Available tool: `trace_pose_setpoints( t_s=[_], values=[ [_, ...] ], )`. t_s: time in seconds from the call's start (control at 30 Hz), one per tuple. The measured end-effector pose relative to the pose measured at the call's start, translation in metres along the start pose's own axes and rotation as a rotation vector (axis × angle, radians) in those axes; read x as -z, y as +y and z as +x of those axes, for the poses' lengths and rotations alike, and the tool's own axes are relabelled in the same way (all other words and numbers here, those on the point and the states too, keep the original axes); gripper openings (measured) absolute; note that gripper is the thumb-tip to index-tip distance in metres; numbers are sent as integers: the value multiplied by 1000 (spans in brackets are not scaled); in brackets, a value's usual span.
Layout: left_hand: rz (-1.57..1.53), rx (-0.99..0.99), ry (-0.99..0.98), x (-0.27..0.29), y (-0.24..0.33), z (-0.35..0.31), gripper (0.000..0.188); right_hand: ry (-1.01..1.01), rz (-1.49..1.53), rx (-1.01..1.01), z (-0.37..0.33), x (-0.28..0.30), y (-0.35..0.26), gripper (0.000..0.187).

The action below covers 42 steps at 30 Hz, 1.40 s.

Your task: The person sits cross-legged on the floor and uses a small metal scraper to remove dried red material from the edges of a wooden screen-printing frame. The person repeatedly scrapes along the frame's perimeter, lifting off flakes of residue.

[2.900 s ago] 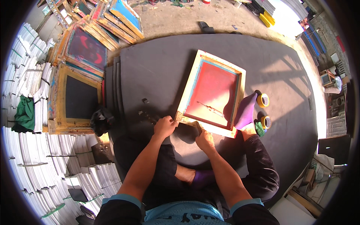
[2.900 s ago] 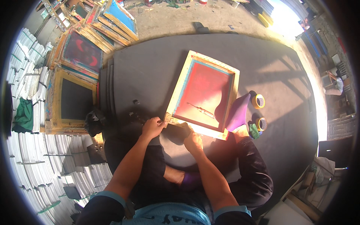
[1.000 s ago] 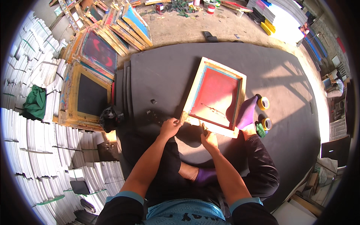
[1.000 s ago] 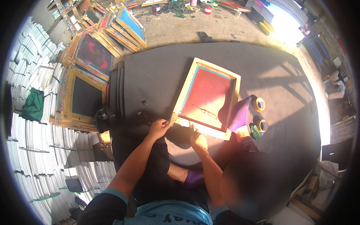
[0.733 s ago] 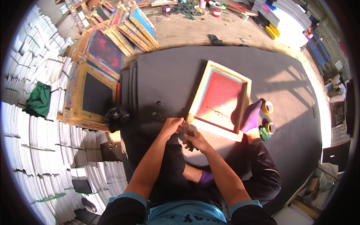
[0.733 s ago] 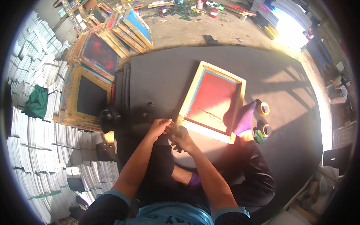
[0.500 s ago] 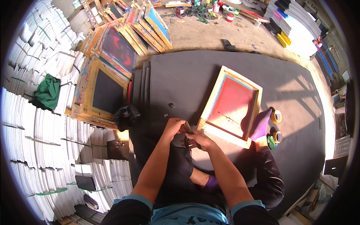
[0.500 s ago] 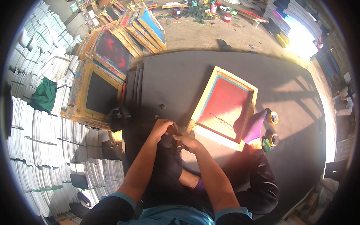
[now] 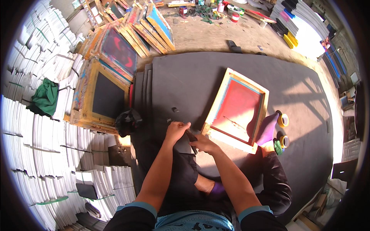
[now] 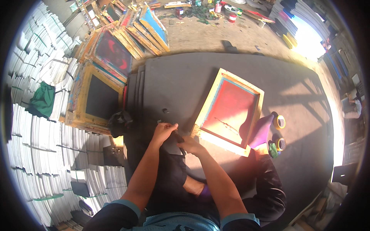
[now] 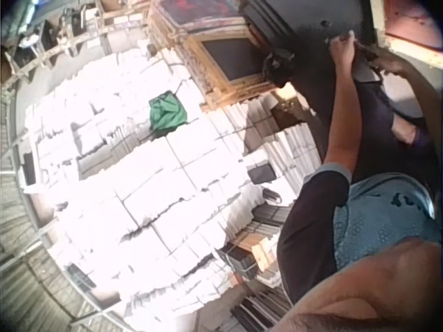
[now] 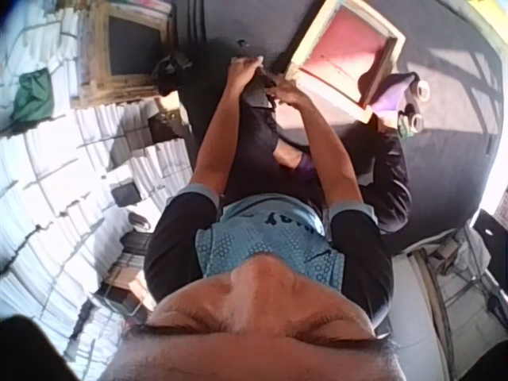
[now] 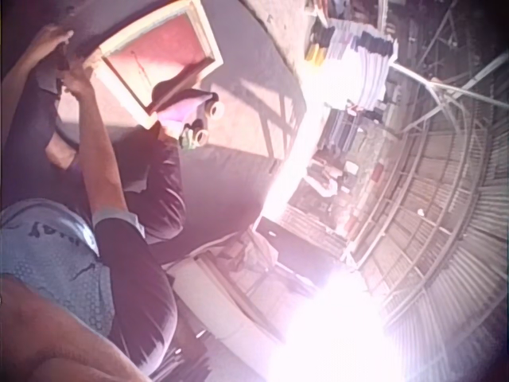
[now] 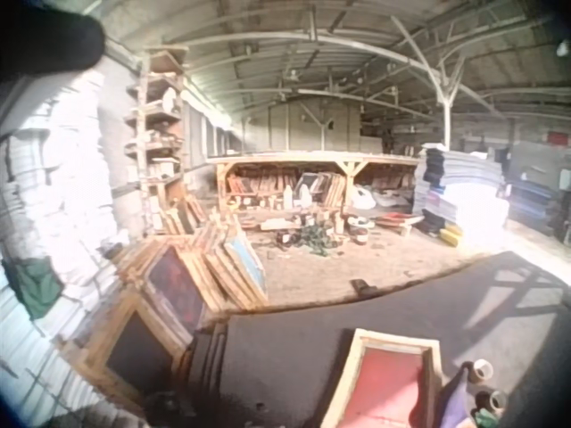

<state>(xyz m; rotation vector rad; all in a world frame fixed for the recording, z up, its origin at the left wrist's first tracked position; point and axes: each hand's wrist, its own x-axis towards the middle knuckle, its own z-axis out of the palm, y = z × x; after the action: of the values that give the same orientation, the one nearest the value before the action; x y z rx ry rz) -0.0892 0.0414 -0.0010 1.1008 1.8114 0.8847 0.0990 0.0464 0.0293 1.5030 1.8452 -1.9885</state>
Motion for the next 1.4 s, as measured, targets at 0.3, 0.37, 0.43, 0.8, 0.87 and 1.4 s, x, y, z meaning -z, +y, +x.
trace_pose_setpoints(
  t_s=[0.3, 0.37, 0.43, 0.8, 0.87, 1.4],
  values=[
    [108, 80, -123, 4, -8, -2, 44, 138, -221, 10, 7, -14, 10, 33],
    [65, 147, -105, 5, -8, 0, 42, 175, -253, 36, 8, -19, 14, 33],
    [46, 156, -106, 4, -8, 0, 41, 199, -269, 51, 9, -21, 16, 33],
    [276, 0, -171, -3, 7, -6, 55, 126, -157, 21, -10, -8, 23, 35],
    [260, 18, -170, -7, 11, -10, 56, 162, -16, -29, -40, 2, 7, 33],
    [352, -45, -273, -59, 11, -15, 43, 315, -15, -370, -55, 68, 114, 30]
  ],
)
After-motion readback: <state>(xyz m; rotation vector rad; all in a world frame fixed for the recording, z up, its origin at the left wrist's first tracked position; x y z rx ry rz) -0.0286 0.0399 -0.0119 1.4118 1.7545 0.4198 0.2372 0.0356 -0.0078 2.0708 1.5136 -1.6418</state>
